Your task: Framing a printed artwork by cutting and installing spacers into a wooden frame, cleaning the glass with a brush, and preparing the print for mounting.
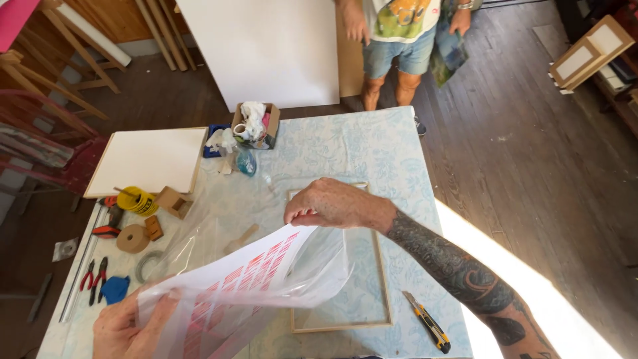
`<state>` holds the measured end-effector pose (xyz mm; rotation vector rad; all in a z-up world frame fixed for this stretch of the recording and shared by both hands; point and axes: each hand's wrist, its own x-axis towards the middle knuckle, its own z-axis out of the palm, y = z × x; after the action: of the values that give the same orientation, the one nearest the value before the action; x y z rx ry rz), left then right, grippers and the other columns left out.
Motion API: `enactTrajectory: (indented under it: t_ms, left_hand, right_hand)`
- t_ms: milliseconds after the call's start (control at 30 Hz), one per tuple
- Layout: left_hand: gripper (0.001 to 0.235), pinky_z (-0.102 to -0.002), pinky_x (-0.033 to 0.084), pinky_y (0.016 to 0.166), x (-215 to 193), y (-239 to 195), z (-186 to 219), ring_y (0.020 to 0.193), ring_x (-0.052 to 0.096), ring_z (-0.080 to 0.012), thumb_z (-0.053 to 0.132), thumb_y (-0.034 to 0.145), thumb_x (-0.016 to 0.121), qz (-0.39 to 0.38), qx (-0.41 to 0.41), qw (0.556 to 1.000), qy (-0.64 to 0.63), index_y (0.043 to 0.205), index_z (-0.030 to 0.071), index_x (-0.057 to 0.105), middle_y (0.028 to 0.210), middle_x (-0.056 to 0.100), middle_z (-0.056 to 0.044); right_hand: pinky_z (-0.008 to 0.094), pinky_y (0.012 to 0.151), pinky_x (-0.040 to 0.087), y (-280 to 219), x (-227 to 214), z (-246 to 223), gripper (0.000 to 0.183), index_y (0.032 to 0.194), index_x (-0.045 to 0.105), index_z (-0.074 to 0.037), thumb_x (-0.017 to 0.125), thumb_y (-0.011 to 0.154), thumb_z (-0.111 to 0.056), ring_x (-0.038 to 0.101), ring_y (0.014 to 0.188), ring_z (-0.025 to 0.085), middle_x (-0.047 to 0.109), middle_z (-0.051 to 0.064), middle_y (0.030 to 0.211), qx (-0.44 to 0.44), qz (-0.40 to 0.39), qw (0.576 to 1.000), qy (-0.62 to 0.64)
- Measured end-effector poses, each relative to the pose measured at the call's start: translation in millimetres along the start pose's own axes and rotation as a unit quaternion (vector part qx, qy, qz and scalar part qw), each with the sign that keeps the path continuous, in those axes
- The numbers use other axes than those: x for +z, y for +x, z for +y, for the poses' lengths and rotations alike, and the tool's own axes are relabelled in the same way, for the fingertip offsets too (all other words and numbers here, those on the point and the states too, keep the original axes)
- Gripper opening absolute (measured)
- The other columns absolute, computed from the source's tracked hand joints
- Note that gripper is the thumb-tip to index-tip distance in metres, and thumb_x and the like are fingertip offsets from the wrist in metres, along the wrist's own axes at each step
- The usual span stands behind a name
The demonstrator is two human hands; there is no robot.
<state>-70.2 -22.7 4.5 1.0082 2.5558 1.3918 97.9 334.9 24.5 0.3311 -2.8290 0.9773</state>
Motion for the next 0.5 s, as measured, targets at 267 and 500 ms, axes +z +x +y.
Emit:
enactTrajectory:
  t_ms: [267,500]
  left_hand:
    - [0.018,-0.024,0.051,0.063,-6.4,4.4,33.7,0.071,0.060,-0.0030,0.019,0.093,0.070,-0.064,0.062,0.996,-0.030,0.100,0.007,0.081,0.082,0.076,0.006]
    - [0.006,-0.031,0.051,0.077,-7.9,9.4,24.4,0.079,0.049,-0.0079,0.004,0.094,0.073,0.075,0.067,0.978,-0.183,0.089,0.006,0.075,0.073,0.067,0.001]
  right_hand:
    - [0.032,0.096,0.054,-59.6,-21.8,26.0,0.016,0.104,0.074,-0.008,0.064,0.092,-0.006,0.073,0.104,0.021,0.077,0.008,0.111,0.047,0.255,0.965,0.030]
    - [0.068,0.114,0.033,-103.6,135.9,76.6,0.049,0.124,0.049,0.029,0.029,0.111,-0.013,0.044,0.129,0.066,0.050,0.054,0.124,0.183,0.368,0.868,0.278]
